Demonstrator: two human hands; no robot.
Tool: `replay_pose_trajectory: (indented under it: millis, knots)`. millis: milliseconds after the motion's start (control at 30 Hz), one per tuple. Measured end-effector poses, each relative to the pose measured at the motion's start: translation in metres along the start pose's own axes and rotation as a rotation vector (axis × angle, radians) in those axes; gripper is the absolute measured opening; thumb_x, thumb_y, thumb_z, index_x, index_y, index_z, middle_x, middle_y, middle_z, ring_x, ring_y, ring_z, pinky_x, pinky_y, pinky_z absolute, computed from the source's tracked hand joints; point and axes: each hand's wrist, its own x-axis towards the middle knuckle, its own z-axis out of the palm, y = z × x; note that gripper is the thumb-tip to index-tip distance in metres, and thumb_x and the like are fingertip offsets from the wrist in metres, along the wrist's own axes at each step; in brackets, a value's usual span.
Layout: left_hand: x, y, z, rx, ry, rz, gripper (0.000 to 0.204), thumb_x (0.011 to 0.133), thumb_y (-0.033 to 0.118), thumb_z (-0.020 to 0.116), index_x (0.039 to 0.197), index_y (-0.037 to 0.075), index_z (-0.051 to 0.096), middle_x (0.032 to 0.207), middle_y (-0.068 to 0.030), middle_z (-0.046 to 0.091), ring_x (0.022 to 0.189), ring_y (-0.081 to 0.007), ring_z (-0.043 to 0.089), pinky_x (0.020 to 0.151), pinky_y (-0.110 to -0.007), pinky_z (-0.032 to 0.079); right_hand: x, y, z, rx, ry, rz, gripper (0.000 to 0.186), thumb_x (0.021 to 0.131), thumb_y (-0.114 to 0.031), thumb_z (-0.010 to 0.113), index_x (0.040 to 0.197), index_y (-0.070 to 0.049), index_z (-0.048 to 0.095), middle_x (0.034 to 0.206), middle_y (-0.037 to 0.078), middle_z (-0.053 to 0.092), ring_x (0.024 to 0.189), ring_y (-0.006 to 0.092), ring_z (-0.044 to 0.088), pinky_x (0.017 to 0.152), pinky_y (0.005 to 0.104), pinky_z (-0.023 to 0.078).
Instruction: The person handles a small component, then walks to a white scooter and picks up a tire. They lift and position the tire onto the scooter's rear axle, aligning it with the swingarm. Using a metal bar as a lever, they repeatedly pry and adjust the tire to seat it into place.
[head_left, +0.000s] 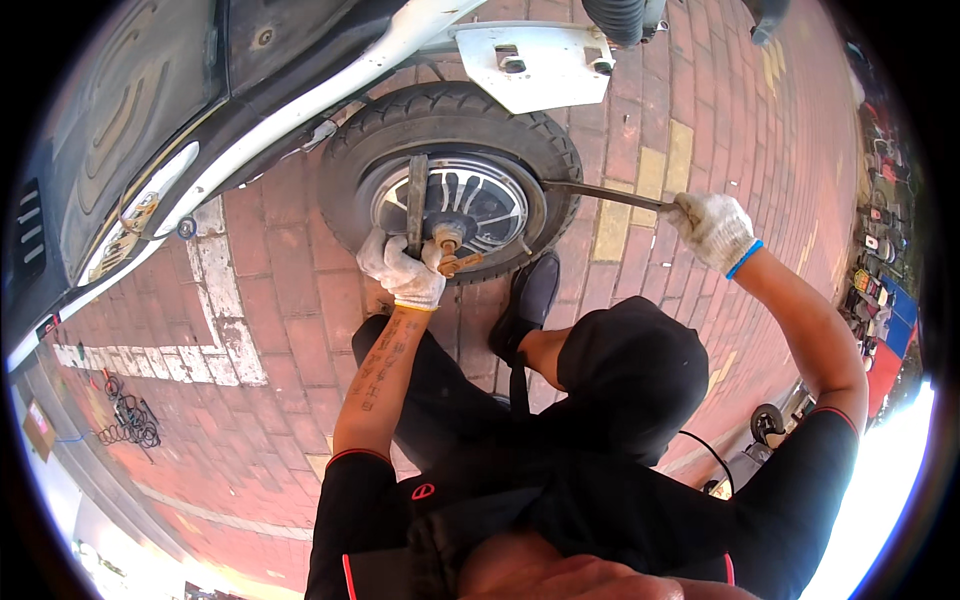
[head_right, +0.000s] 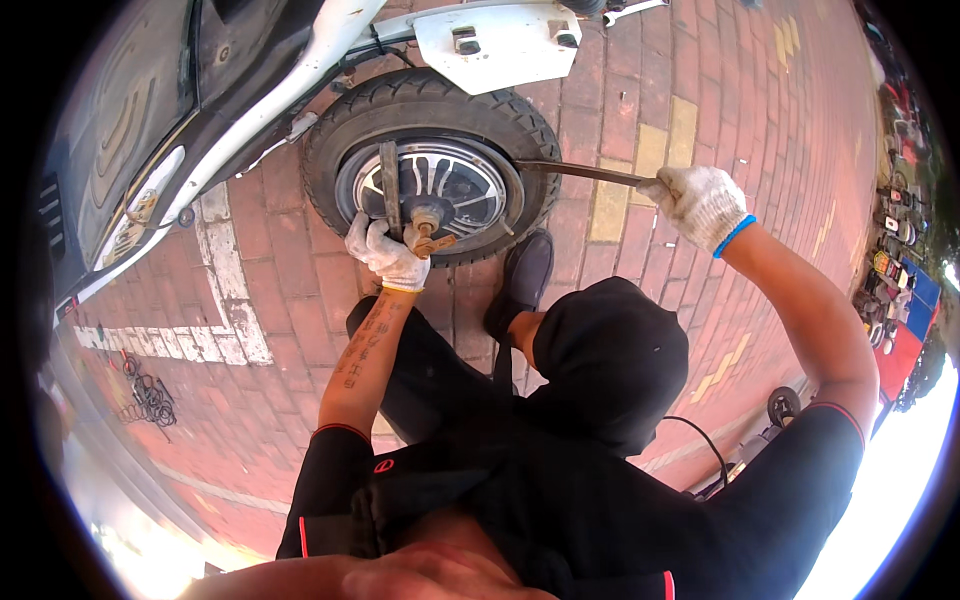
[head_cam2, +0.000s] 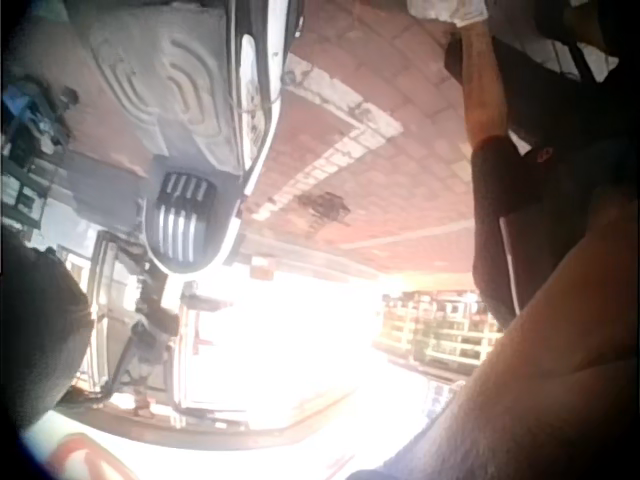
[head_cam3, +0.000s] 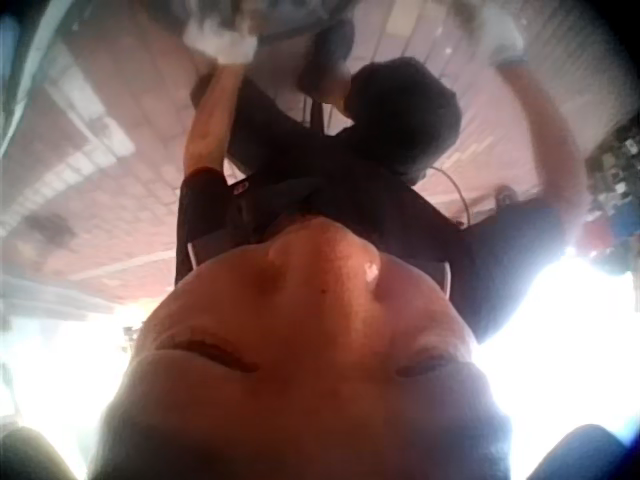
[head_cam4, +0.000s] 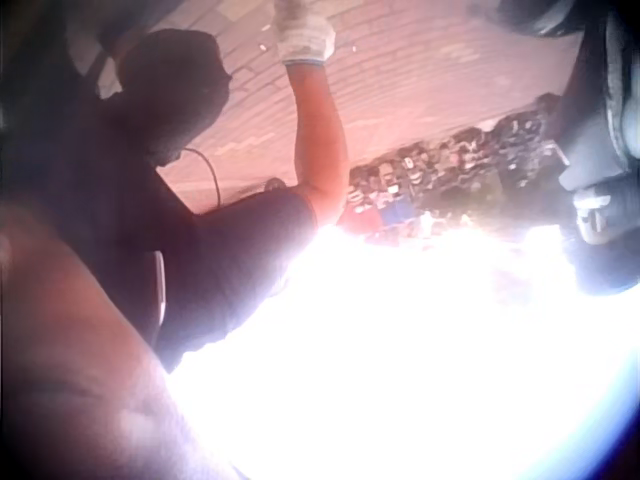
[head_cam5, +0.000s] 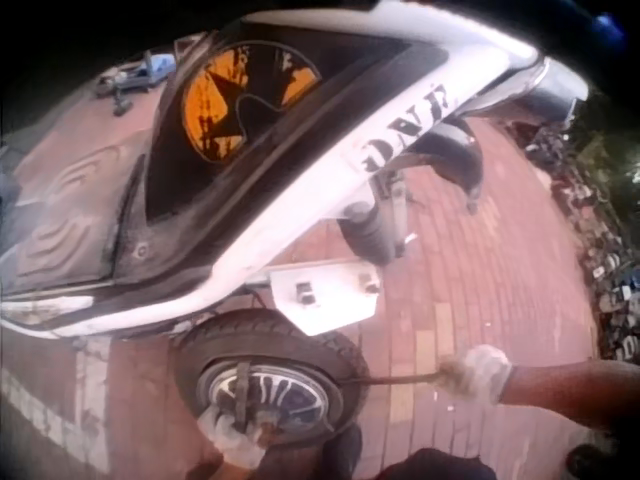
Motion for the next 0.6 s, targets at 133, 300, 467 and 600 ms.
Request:
replay_pose_trajectory:
  millis: [133,300,467,600]
  knots:
    - [0.006,0.002,0.003,0.054,0.036,0.014,0.042,0.096,0.049,0.068,0.109,0.012,0.053,0.12,-0.0156,0.056,0.108,-0.0352,0.052,0.095,-0.052,0.04,-0.002,-0.023,-0.021,0.016,-0.055,0.082,0.03,0.103,-0.035,0.063,0.097,-0.008,0.073,0.072,0.019,0.065,0.071,0.0409,0.067,0.064,0.049,0.054]
    - [-0.016,0.027,0.008,0.118,0.004,-0.085,0.062,0.084,0.032,0.084,0.125,0.002,0.046,0.127,-0.0231,0.051,0.114,-0.0399,0.051,0.098,-0.055,0.041,0.034,-0.014,-0.013,0.059,0.009,0.009,0.04,0.105,-0.043,0.06,0.094,-0.006,0.072,0.073,0.019,0.067,0.074,0.0385,0.069,0.067,0.0477,0.056]
    - [-0.03,0.011,0.016,0.041,0.038,-0.091,0.068,0.082,0.037,0.086,0.125,0.002,0.047,0.121,-0.0214,0.054,0.106,-0.0384,0.054,0.094,-0.053,0.045,0.053,-0.033,-0.05,0.041,-0.021,-0.059,0.029,0.103,-0.034,0.064,0.098,-0.007,0.074,0.072,0.017,0.067,0.073,0.0365,0.069,0.066,0.047,0.055]
    - [-0.036,0.006,0.011,0.098,0.012,-0.106,0.073,0.081,0.036,0.086,0.13,0.003,0.043,0.124,-0.0214,0.053,0.108,-0.0369,0.054,0.094,-0.053,0.045,0.052,-0.063,-0.105,-0.178,-0.068,-0.067,0.03,0.103,-0.035,0.064,0.111,-0.009,0.076,0.074,0.019,0.069,0.077,0.0341,0.071,0.073,0.0441,0.058]
